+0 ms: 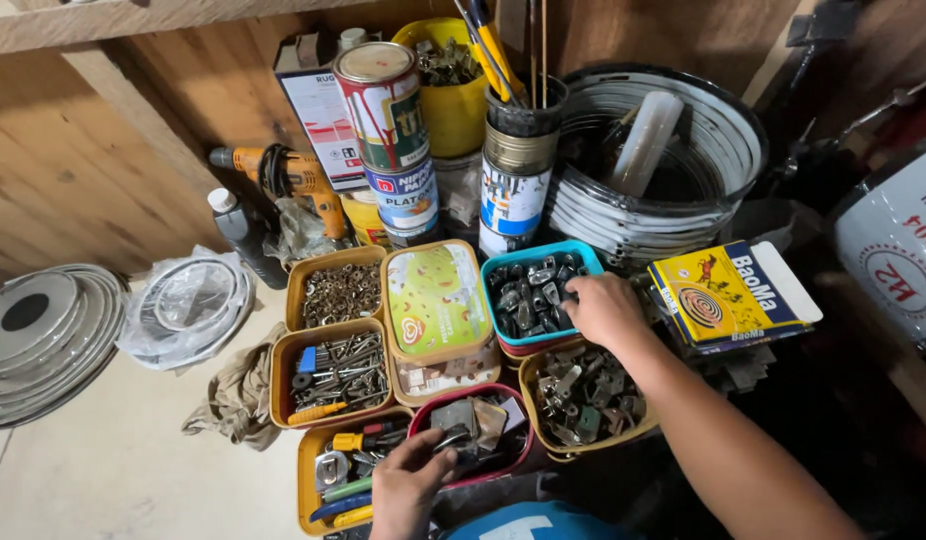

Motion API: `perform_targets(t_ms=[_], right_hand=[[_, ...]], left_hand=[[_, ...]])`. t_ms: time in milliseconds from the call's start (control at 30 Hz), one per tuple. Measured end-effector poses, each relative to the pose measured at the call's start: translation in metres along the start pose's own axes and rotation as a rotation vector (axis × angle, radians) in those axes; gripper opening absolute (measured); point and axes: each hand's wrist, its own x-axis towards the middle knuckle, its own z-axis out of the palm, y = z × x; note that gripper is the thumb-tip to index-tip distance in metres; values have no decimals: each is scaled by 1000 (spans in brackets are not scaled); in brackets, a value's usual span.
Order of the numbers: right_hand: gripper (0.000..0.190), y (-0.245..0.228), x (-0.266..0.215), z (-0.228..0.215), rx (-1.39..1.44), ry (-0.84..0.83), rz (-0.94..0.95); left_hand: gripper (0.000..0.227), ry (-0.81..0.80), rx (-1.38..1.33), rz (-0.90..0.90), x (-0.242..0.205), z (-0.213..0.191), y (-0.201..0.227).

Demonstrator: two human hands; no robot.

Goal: The person wipes a workbench surface with a cloth and handles small metal brackets and screws. They then interact with a smartphone placed on a speaker, followed by moving to a storage area to pick up a record book and a box of mosquito coils. Finally, they return to the workbench to sort through various small hardware items in plastic containers.

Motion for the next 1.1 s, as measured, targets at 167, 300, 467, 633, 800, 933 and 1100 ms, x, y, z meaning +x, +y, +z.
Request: perform_targets(t_ms=[167, 300, 467, 633, 800, 933, 1100], right_hand=[[33, -14, -3, -20, 70, 39, 43], [28, 19, 17, -17, 322, 118, 102], [22, 47, 28, -5, 586, 261, -29], [27, 40, 16, -7, 749, 431, -283], [24, 28, -9, -13, 664, 555, -513], [22, 27, -15, -13, 632, 595, -580], [24, 43, 2, 12, 716, 521, -430]], left_hand=[[43, 29, -63, 26, 14, -15, -13], [43, 46, -59, 33, 18, -22, -12], [45, 46, -47, -2, 9, -15, 5], [44, 21, -73, 17, 17, -14, 1], [42, 24, -72, 72, 29, -17, -8], [40, 28, -24, 70, 25, -14, 0], [39, 39, -4, 54, 18, -10, 9]])
